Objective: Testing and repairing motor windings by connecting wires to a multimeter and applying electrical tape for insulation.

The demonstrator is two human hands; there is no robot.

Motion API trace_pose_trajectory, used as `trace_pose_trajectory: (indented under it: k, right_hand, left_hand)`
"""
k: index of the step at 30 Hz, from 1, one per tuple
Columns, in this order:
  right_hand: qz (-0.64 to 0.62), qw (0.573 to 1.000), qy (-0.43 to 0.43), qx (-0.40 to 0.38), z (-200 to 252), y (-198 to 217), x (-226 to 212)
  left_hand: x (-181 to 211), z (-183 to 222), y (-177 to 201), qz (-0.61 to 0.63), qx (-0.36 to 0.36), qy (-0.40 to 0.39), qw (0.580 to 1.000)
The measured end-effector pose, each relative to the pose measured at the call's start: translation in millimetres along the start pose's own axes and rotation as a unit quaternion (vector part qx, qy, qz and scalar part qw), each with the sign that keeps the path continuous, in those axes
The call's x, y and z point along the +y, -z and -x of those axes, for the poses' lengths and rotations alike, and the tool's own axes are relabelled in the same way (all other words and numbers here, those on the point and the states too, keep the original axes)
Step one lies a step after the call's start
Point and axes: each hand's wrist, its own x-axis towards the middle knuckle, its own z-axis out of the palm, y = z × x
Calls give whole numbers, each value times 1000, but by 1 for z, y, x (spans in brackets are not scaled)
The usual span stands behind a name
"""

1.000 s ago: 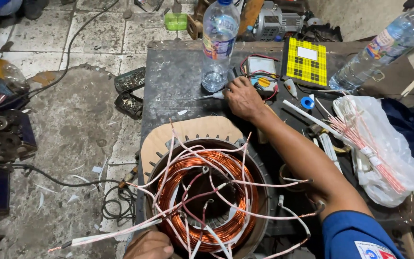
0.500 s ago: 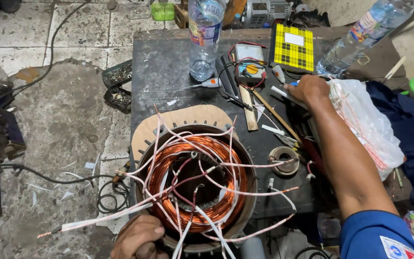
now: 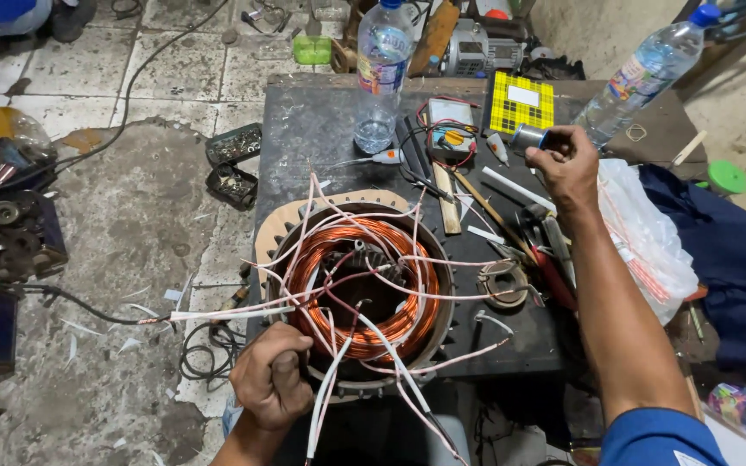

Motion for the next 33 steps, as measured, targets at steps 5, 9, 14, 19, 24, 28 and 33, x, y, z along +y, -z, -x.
trace_pose_trajectory:
  k: [5, 9, 14, 19, 24, 28, 33]
  right_hand:
    - [-208, 977, 42, -31, 60, 23, -32]
    - [-366, 926, 62, -64, 122, 38, -58]
    - [-443, 892, 67, -57, 212, 56, -98]
    - [-498, 861, 64, -83, 299, 54, -128]
    - [-336, 937, 54, -78, 362, 22, -161]
    - [-331, 937, 59, -96, 387, 0, -169]
    - [-216, 953, 200, -68, 410, -13, -179]
  left_hand:
    - [-1, 5, 5, -14, -26, 13, 999]
    - [3, 4, 7, -62, -18, 23, 998]
    - [9, -1, 4, -55, 7, 21, 998]
    - [31, -17, 16, -49, -26, 105, 993]
    - [61, -25, 33, 195, 70, 266, 942]
    - [130, -19, 58, 145, 34, 267, 952]
    - [188, 5, 67, 120, -50, 112, 985]
